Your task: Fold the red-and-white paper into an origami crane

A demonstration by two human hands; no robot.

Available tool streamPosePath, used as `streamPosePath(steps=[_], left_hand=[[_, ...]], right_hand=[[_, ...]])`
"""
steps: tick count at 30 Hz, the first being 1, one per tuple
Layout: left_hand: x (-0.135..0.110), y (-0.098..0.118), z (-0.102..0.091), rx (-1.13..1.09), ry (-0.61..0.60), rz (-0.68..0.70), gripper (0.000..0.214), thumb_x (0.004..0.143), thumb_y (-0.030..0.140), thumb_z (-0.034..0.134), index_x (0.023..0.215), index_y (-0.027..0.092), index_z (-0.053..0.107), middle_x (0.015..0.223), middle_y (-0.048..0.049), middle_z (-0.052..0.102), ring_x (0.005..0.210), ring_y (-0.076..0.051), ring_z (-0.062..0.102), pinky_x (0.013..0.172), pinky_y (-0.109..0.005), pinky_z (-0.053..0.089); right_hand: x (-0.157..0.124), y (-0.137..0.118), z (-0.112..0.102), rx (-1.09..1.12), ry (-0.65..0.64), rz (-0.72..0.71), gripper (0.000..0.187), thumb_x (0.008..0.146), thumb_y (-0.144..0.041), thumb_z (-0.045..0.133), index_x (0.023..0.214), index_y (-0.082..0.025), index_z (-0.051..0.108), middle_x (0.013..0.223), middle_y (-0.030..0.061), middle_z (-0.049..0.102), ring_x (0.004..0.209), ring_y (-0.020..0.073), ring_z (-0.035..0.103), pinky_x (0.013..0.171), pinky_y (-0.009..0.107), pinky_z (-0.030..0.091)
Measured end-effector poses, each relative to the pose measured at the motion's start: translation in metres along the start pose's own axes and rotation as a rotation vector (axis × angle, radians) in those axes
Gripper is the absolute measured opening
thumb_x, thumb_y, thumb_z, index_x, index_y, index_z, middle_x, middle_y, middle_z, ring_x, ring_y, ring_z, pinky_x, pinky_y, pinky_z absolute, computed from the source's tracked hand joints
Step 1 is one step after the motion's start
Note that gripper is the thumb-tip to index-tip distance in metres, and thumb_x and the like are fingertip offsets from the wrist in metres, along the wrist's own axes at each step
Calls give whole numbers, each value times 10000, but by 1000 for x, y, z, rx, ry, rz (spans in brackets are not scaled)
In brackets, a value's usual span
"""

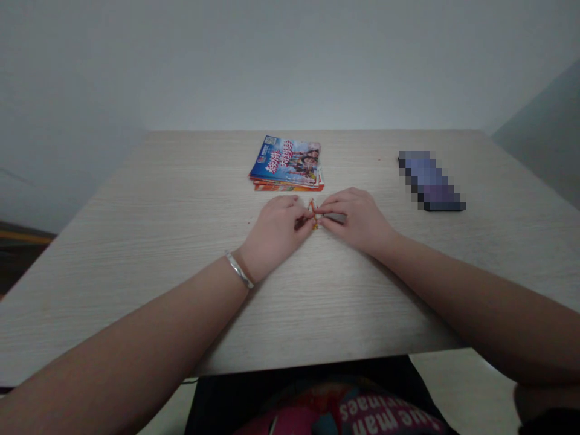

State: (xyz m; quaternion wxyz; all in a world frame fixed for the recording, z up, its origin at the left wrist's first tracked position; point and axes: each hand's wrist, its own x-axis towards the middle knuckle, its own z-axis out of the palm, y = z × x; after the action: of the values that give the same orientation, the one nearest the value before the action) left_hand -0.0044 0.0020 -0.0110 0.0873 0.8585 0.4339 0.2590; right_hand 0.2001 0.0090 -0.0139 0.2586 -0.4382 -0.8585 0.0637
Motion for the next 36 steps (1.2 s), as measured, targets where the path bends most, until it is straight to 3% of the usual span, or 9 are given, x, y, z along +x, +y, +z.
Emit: streamPosePath(steps=[11, 17, 24, 30, 36], left_hand=[[-1, 4, -8, 96, -49, 71, 214, 949, 276, 581, 1038, 163, 739, 1136, -89, 736, 1082, -251, 644, 983, -418, 494], [-1, 0, -5, 66, -67, 46, 193, 942, 352, 605, 973, 200, 721, 1156, -67, 719, 1113, -236, 618, 1026, -431, 444], [-2, 5, -6, 171, -44, -5, 210, 931, 419, 610, 940, 231, 703, 1211, -64, 688, 1281, -325, 505, 1133, -572, 269], [0, -4, -4, 54, -63, 51, 159, 954, 326, 575, 954, 243, 711, 1260, -24, 680, 1227, -265, 559, 1057, -467, 379], [0, 1, -6, 162, -75, -10, 130, 935, 334, 601, 967, 259, 702, 1292, -17, 668, 1274, -322, 528, 1091, -578, 314]], right_hand=[[-2, -1, -3, 30, -21, 66, 157, 878, -336, 648, 933, -220, 738, 1029, 25, 772, 1024, 244, 675, 957, 417, 435], [-2, 6, 1, 54, -10, 53, 132, 837, -336, 705, 920, -235, 725, 1079, 21, 755, 1097, 248, 648, 1015, 436, 399], [-1, 9, 2, -5, -34, 45, 137, 834, -360, 715, 916, -251, 728, 1144, 42, 724, 1146, 271, 616, 1027, 463, 392], [-4, 11, 0, 38, 4, 3, 180, 838, -398, 712, 906, -234, 738, 1156, 70, 720, 1120, 258, 634, 1008, 447, 402], [-4, 9, 0, -12, -35, 79, 220, 785, -410, 779, 922, -244, 737, 1210, 68, 694, 1180, 297, 597, 1058, 516, 341]])
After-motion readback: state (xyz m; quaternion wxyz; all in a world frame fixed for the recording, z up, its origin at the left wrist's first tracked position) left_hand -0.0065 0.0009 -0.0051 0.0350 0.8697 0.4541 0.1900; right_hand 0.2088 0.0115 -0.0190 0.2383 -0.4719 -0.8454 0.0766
